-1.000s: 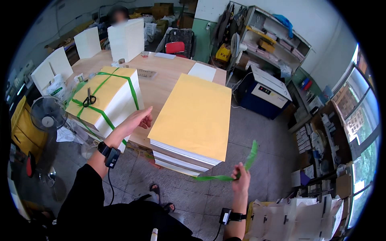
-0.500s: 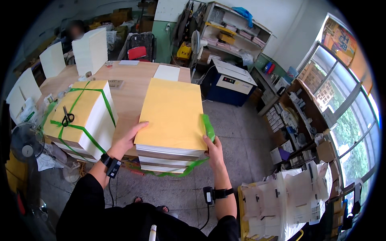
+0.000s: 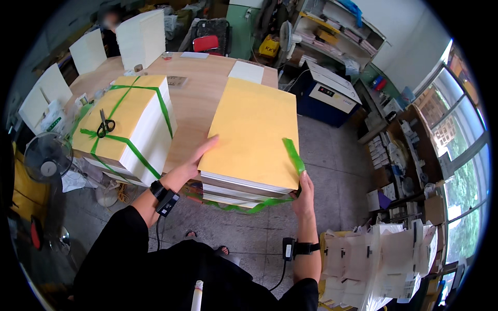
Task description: The person wraps stacks of yellow paper with green plastic straps, securing them with knots and trimming excess strap with scissors. The person repeats this process for multiple stacks, placing finished bundles on the table.
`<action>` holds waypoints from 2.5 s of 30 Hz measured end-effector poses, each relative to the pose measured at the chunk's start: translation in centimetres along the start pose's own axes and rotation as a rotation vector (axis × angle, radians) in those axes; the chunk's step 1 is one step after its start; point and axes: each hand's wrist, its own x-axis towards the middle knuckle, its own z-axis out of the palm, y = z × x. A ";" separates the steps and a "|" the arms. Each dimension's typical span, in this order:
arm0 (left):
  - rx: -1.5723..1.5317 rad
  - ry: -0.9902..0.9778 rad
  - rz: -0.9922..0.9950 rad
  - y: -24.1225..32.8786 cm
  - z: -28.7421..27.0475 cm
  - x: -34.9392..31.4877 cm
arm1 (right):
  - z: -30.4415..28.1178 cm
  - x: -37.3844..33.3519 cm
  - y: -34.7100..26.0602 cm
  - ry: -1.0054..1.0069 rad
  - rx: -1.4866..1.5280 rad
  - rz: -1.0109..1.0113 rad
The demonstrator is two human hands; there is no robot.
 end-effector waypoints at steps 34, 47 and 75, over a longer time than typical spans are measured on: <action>0.142 -0.047 0.278 -0.8 1.4 -2.4 | 0.6 -4.2 4.9 0.221 -1.047 -0.700; 0.893 0.363 0.234 5.9 2.0 -2.4 | -4.2 -2.3 -2.1 0.176 0.035 -0.031; 0.509 0.190 0.033 4.8 1.7 -2.1 | 1.7 -2.3 -2.8 0.035 -0.127 -0.137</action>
